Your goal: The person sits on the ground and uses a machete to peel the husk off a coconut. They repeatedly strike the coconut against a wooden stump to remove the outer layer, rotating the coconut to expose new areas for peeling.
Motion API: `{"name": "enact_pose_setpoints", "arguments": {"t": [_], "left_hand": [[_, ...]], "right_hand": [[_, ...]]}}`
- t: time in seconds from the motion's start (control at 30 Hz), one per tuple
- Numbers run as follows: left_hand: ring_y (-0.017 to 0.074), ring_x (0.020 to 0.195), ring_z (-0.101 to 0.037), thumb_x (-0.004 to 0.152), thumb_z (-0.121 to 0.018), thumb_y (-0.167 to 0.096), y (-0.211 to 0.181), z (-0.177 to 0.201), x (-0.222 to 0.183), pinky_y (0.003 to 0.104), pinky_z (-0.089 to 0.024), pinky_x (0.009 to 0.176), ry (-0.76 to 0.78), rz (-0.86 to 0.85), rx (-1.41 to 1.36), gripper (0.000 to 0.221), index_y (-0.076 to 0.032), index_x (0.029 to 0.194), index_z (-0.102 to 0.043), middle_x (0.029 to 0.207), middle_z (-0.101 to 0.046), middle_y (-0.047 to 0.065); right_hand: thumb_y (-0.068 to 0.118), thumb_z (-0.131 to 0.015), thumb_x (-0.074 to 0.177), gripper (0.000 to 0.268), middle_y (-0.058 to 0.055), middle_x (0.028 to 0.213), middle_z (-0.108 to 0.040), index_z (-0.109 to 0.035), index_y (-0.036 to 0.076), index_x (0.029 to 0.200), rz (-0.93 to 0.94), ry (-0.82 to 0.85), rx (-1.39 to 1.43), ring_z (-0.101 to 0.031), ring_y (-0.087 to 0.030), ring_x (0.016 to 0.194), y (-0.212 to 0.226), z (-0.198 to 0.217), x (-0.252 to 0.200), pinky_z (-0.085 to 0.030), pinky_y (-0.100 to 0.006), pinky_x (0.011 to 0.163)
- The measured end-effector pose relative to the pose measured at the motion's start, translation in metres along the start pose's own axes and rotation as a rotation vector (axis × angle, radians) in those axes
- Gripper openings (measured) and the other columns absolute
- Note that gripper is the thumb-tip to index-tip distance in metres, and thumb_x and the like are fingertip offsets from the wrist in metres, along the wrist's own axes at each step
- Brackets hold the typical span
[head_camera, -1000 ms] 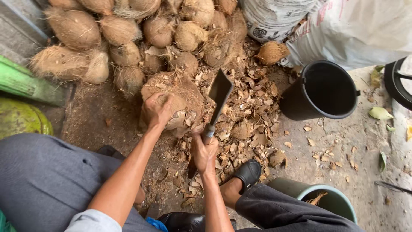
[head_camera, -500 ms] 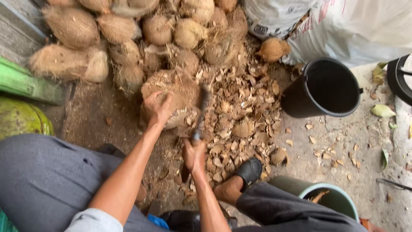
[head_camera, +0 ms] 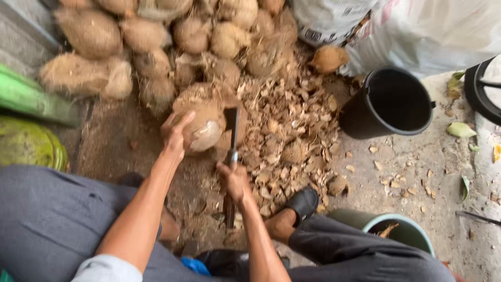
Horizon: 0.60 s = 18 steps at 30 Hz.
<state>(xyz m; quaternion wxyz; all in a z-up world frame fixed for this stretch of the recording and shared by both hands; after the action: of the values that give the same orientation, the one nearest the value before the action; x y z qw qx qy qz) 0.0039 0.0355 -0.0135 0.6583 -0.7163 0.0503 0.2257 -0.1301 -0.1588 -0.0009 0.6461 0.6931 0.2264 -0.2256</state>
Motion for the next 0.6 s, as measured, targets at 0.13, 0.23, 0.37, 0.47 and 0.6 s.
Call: {"name": "enact_pose_setpoints", "arguments": {"t": [0.13, 0.23, 0.37, 0.47, 0.6], "left_hand": [[0.0300, 0.125, -0.060, 0.068, -0.079, -0.054, -0.002, -0.012, 0.005, 0.058, -0.044, 0.105, 0.046, -0.061, 0.130, 0.065, -0.017, 0.120, -0.071, 0.128, -0.069, 0.011], [0.0292, 0.122, -0.060, 0.073, -0.079, -0.058, -0.011, -0.022, 0.006, 0.056, -0.045, 0.102, -0.058, 0.062, 0.310, 0.063, -0.017, 0.120, -0.070, 0.131, -0.066, 0.011], [0.0305, 0.108, -0.070, 0.075, -0.078, -0.049, -0.008, -0.045, -0.008, 0.049, -0.059, 0.090, 0.009, 0.073, 0.365, 0.059, -0.010, 0.118, -0.067, 0.125, -0.071, 0.012], [0.0262, 0.110, -0.064, 0.084, -0.079, -0.045, -0.018, -0.054, -0.004, 0.043, -0.054, 0.089, 0.001, -0.142, 0.466, 0.057, -0.010, 0.127, -0.065, 0.127, -0.064, 0.015], [0.0283, 0.101, -0.067, 0.089, -0.075, -0.047, -0.007, -0.062, -0.001, 0.046, -0.055, 0.086, -0.050, -0.055, 0.451, 0.056, -0.009, 0.129, -0.066, 0.121, -0.070, 0.017]], "right_hand": [[0.025, -0.057, 0.103, 0.028, -0.005, 0.056, -0.052, -0.058, 0.005, 0.084, 0.023, -0.052, -0.228, -0.040, -0.014, 0.038, -0.002, 0.001, 0.009, -0.035, -0.029, 0.033], [0.030, -0.056, 0.106, 0.029, -0.002, 0.063, -0.052, -0.056, 0.006, 0.091, -0.020, -0.101, -0.304, -0.044, -0.010, 0.044, -0.007, -0.006, 0.012, -0.040, -0.026, 0.038], [0.031, -0.061, 0.101, 0.024, -0.004, 0.062, -0.058, -0.053, 0.009, 0.098, -0.097, -0.114, -0.163, -0.051, -0.012, 0.044, -0.012, 0.009, -0.009, -0.048, -0.027, 0.041], [0.028, -0.062, 0.101, 0.022, -0.001, 0.065, -0.058, -0.057, 0.007, 0.100, 0.040, -0.126, -0.143, -0.051, -0.011, 0.045, 0.012, 0.024, -0.012, -0.048, -0.027, 0.041], [0.029, -0.061, 0.101, 0.025, -0.001, 0.062, -0.054, -0.055, 0.004, 0.098, 0.254, -0.208, -0.124, -0.052, -0.011, 0.043, 0.018, 0.040, -0.021, -0.051, -0.028, 0.039]]}}
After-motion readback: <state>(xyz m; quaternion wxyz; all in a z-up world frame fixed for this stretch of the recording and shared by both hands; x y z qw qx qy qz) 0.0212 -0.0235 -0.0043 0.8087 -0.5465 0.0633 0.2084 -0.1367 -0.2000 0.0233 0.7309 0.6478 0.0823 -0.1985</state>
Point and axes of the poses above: each hand's wrist, its own x-axis towards the middle knuckle, its own z-axis out of the back of the hand, y = z × x, the point moved 1 cm from there along x, towards the middle knuckle
